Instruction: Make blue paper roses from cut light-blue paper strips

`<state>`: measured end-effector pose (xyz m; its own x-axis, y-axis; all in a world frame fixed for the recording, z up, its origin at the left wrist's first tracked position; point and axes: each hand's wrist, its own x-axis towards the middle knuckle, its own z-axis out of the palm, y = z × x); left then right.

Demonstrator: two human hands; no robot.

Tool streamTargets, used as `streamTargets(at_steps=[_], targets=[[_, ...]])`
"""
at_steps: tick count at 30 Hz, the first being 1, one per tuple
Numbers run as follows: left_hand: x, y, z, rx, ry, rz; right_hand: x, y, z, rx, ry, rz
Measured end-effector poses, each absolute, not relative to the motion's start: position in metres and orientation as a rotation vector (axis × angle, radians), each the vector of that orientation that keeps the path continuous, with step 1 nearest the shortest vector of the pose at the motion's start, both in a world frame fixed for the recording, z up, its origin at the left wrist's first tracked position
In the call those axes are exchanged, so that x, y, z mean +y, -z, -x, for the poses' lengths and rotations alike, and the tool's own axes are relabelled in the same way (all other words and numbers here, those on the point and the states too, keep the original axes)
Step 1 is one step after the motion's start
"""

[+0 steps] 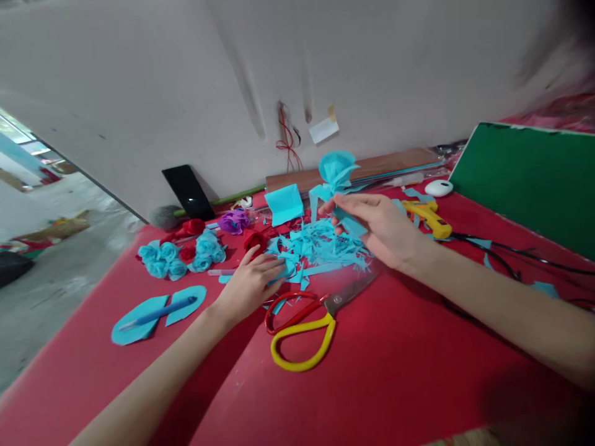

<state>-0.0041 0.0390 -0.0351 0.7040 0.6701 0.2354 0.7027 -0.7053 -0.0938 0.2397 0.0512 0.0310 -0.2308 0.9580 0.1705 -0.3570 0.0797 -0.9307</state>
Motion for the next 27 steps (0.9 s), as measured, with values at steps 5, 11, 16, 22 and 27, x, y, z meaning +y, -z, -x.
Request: streamTargets(at_steps=[5, 11, 16, 22, 27], targets=[[0.035, 0.035, 0.007, -1.160, 0.322, 2.701, 0.040, -0.014, -0.207, -1.224, -1.319, 0.769], [0.030, 0.034, 0.013, -1.194, 0.327, 2.699, 0.047, 0.012, -0.167, -1.373, -1.328, 0.842], [0.023, 0.030, 0.018, -1.231, 0.342, 2.709, 0.053, 0.036, -0.144, -1.466, -1.357, 0.916], [0.028, 0.027, 0.038, -1.261, 0.349, 2.712, 0.056, 0.053, -0.133, -1.465, -1.341, 0.962], [0.045, 0.030, 0.075, -1.380, 0.314, 2.610, 0.058, 0.056, -0.132, -1.474, -1.348, 0.986]])
